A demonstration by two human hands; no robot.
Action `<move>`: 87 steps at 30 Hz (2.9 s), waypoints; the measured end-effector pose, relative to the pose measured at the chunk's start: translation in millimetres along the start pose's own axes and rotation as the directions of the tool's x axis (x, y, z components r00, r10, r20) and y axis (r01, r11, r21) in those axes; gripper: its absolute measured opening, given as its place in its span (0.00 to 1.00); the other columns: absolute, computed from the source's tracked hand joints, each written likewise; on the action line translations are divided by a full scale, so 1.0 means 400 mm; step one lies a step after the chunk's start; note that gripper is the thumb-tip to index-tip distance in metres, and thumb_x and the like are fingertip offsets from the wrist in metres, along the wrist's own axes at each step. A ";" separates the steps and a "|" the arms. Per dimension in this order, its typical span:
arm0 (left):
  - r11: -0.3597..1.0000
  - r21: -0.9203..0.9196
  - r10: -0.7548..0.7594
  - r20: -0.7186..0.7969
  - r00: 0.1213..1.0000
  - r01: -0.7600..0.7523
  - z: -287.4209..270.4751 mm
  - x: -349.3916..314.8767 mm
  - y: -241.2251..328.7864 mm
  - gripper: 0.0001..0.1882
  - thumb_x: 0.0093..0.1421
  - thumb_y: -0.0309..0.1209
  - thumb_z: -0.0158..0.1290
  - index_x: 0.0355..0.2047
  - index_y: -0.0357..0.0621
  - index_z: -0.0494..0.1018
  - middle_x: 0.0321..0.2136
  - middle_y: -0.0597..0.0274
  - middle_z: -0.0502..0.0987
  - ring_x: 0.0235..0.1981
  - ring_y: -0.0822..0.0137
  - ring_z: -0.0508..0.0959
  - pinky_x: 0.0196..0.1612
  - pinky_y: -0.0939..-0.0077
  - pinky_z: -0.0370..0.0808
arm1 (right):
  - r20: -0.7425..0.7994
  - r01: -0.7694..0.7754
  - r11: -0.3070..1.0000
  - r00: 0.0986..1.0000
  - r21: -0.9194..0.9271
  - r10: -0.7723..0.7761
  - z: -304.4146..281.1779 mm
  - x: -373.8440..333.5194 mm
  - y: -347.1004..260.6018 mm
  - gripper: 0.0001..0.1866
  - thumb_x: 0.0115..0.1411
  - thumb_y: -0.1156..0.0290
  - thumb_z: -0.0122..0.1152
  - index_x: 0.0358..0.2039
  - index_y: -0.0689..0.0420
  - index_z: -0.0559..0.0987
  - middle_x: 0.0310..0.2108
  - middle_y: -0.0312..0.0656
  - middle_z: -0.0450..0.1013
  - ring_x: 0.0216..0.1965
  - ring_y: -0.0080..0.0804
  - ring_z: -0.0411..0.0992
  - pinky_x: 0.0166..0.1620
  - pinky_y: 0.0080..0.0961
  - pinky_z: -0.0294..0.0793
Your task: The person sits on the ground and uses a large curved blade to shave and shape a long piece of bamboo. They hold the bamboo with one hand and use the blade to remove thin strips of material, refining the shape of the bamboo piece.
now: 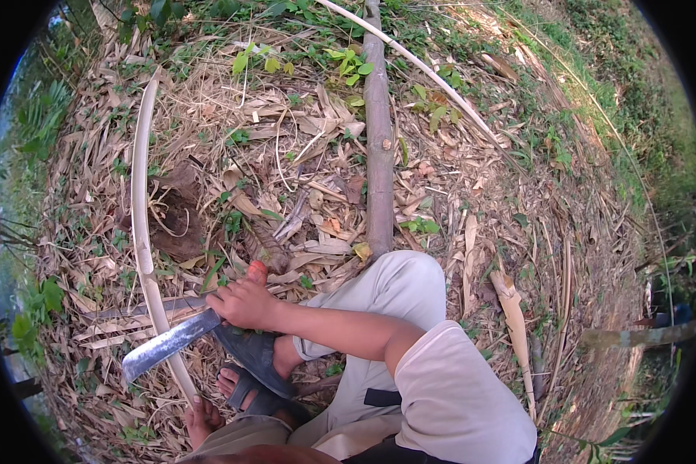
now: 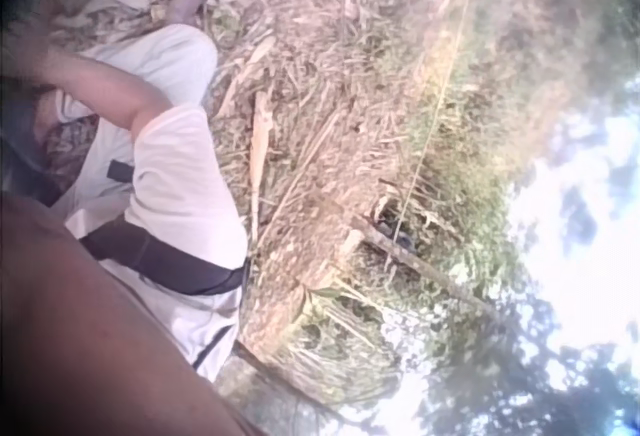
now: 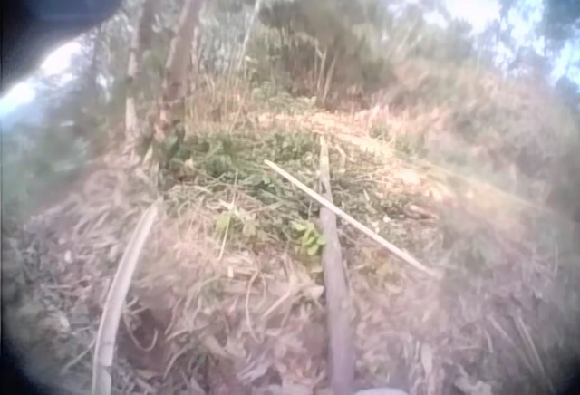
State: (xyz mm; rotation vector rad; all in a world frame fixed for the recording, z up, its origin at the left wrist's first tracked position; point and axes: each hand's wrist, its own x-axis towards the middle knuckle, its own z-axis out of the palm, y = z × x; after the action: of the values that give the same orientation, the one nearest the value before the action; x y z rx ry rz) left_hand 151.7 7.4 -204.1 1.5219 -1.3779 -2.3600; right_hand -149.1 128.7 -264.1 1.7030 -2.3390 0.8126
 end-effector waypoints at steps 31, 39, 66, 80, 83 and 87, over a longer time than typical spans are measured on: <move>0.958 0.286 0.026 -0.068 0.997 -0.006 -0.054 0.079 -0.069 0.23 0.71 0.49 0.43 0.30 0.41 0.69 0.18 0.58 0.72 0.14 0.67 0.71 0.18 0.75 0.66 | 0.336 -0.505 0.796 0.853 0.334 0.400 -0.092 0.064 0.005 0.16 0.55 0.69 0.60 0.38 0.67 0.71 0.20 0.48 0.77 0.25 0.51 0.78 0.30 0.45 0.77; 0.952 0.267 0.132 0.084 0.988 -0.150 -0.055 0.136 -0.036 0.28 0.71 0.51 0.39 0.51 0.35 0.69 0.27 0.53 0.76 0.21 0.63 0.78 0.25 0.70 0.79 | 0.390 -0.556 0.757 0.818 0.345 0.423 -0.108 0.064 0.001 0.12 0.57 0.70 0.55 0.38 0.65 0.72 0.14 0.36 0.76 0.24 0.41 0.79 0.29 0.38 0.78; 0.970 0.243 0.029 -0.067 0.997 -0.012 0.038 0.039 0.096 0.23 0.71 0.54 0.42 0.26 0.51 0.62 0.11 0.72 0.57 0.06 0.76 0.52 0.09 0.79 0.48 | 0.293 -0.558 0.782 0.824 0.278 0.485 -0.131 0.093 0.050 0.16 0.53 0.66 0.63 0.37 0.63 0.74 0.24 0.56 0.77 0.27 0.56 0.78 0.31 0.47 0.76; 0.889 0.457 0.009 -0.060 0.998 0.020 0.035 -0.030 0.126 0.26 0.73 0.52 0.39 0.22 0.48 0.62 0.11 0.72 0.60 0.10 0.77 0.57 0.14 0.78 0.55 | 0.236 -0.486 0.868 0.860 0.101 0.453 -0.107 0.119 0.014 0.16 0.53 0.65 0.68 0.33 0.60 0.71 0.24 0.49 0.77 0.27 0.53 0.78 0.31 0.45 0.77; 0.900 0.430 -0.047 -0.061 0.997 0.069 0.062 -0.038 0.129 0.26 0.73 0.51 0.40 0.23 0.48 0.62 0.11 0.72 0.60 0.10 0.77 0.56 0.14 0.78 0.55 | 0.243 -0.494 0.868 0.849 0.045 0.470 -0.141 0.126 0.041 0.16 0.54 0.64 0.68 0.35 0.60 0.72 0.23 0.49 0.77 0.27 0.54 0.78 0.32 0.46 0.76; 0.910 0.413 -0.018 -0.043 0.999 0.034 0.074 -0.024 0.128 0.26 0.72 0.51 0.40 0.23 0.47 0.63 0.12 0.72 0.60 0.11 0.77 0.58 0.16 0.79 0.56 | 0.247 -0.322 0.916 0.933 0.239 0.263 -0.126 0.057 -0.050 0.13 0.53 0.67 0.67 0.33 0.59 0.73 0.22 0.49 0.76 0.27 0.52 0.78 0.30 0.47 0.75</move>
State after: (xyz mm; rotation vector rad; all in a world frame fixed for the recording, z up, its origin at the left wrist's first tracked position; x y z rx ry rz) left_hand 113.5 -0.2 -158.7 1.6670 -1.9569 -2.1296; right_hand -149.0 130.3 -205.4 1.6233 -2.7897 1.1061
